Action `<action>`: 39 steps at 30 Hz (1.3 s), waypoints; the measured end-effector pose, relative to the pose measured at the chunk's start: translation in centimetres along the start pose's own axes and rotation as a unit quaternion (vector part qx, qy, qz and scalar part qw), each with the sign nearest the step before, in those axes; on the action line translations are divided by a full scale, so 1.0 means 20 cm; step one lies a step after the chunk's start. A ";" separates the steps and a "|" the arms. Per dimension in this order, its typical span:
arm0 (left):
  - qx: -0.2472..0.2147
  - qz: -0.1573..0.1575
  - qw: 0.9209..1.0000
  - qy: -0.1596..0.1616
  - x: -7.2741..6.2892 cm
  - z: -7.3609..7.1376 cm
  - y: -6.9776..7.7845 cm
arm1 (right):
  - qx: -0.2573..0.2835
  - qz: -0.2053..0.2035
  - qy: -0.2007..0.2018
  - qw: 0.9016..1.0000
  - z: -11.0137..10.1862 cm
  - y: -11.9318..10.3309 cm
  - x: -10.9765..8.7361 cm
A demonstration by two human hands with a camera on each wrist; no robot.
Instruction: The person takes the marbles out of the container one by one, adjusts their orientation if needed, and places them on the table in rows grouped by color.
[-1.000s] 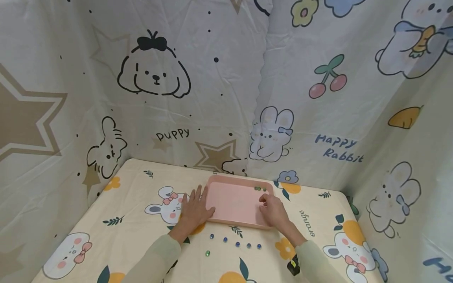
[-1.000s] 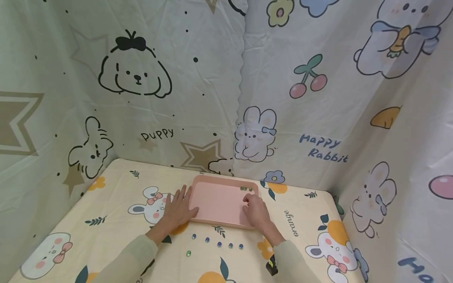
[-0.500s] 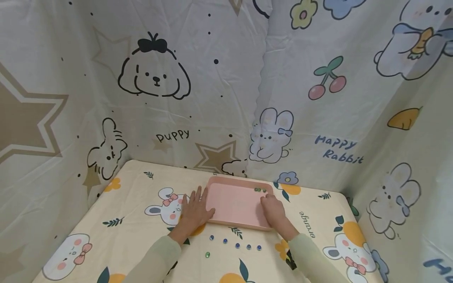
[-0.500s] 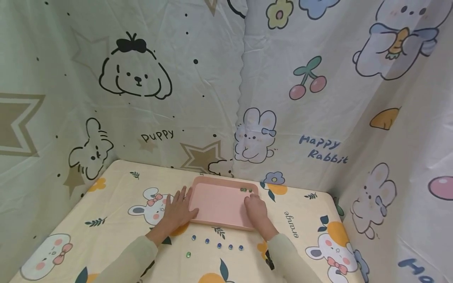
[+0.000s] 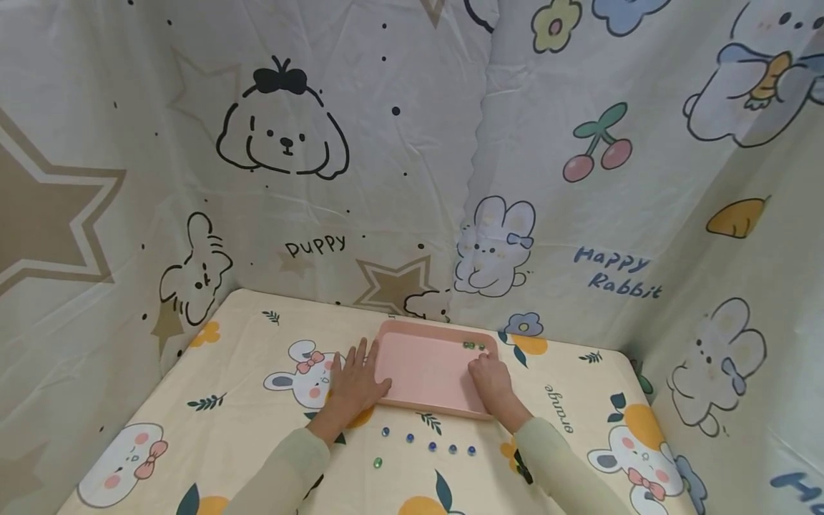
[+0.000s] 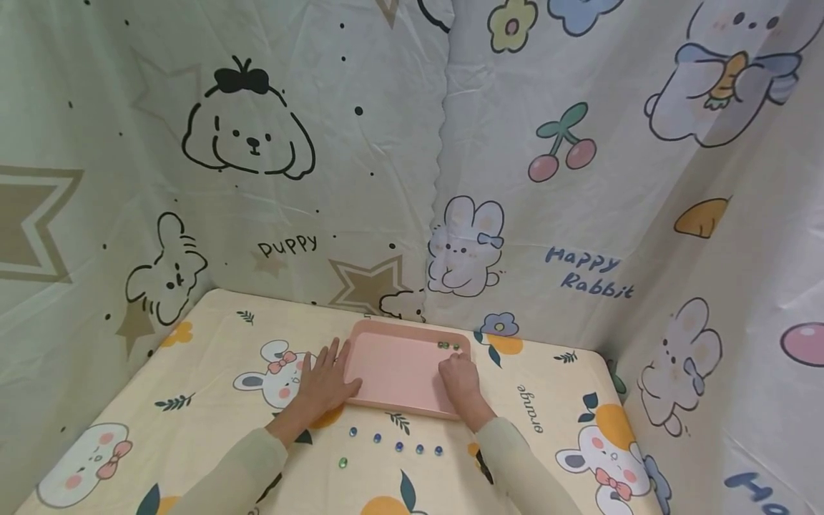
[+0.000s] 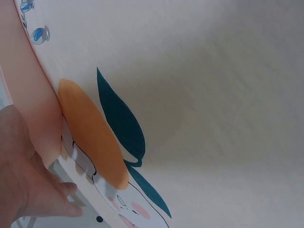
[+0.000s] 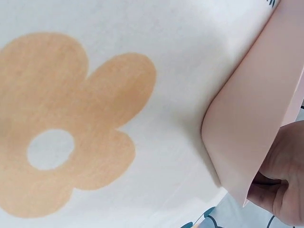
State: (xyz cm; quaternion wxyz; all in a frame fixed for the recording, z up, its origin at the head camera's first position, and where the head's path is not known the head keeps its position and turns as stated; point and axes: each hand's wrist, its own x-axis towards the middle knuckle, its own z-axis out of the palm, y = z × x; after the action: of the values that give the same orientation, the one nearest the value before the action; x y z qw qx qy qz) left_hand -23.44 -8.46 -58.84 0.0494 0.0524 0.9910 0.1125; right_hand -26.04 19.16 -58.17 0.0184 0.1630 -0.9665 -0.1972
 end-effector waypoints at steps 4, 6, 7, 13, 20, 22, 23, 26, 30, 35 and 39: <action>0.000 -0.003 1.000 0.000 0.01 0.01 0.00 | -0.008 -0.005 0.008 1.000 0.01 0.01 0.01; -0.001 -0.003 1.000 0.000 0.01 0.01 0.00 | 0.014 -0.005 0.020 1.000 0.01 0.02 0.01; -0.001 -0.004 1.000 -0.002 0.01 0.01 0.00 | 0.035 -0.003 0.026 0.999 0.01 0.03 0.00; -0.004 -0.002 1.000 0.004 0.00 0.00 0.00 | 0.261 0.060 0.050 0.962 -0.03 0.03 -0.05; -0.005 0.003 1.000 0.004 0.00 -0.01 0.00 | 0.465 0.117 0.063 0.875 -0.12 -0.03 -0.13; -0.004 0.001 1.000 0.001 0.00 -0.01 0.01 | 0.499 0.116 0.068 0.856 -0.14 -0.05 -0.15; -0.004 0.001 1.000 0.000 0.00 -0.01 0.01 | 0.517 0.116 0.068 0.845 -0.15 -0.07 -0.17; -0.006 -0.001 1.000 -0.001 -0.01 -0.02 0.01 | 0.557 0.111 0.069 0.820 -0.18 -0.09 -0.20; -0.005 0.000 1.000 0.003 -0.01 -0.02 0.01 | 0.587 0.101 0.065 0.800 -0.22 -0.13 -0.24; -0.011 0.000 1.000 0.005 -0.01 -0.01 0.00 | 0.606 0.078 0.063 0.789 -0.25 -0.17 -0.28; -0.018 -0.002 1.000 0.002 -0.01 -0.01 0.01 | 0.622 0.063 0.056 0.779 -0.27 -0.20 -0.31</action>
State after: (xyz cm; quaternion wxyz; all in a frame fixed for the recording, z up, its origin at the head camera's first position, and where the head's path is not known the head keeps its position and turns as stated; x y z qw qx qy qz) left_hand -23.33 -8.38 -58.54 0.0483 0.0496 0.9890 0.1305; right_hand -18.41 15.65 -54.67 -0.0205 0.0890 -0.8845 0.4575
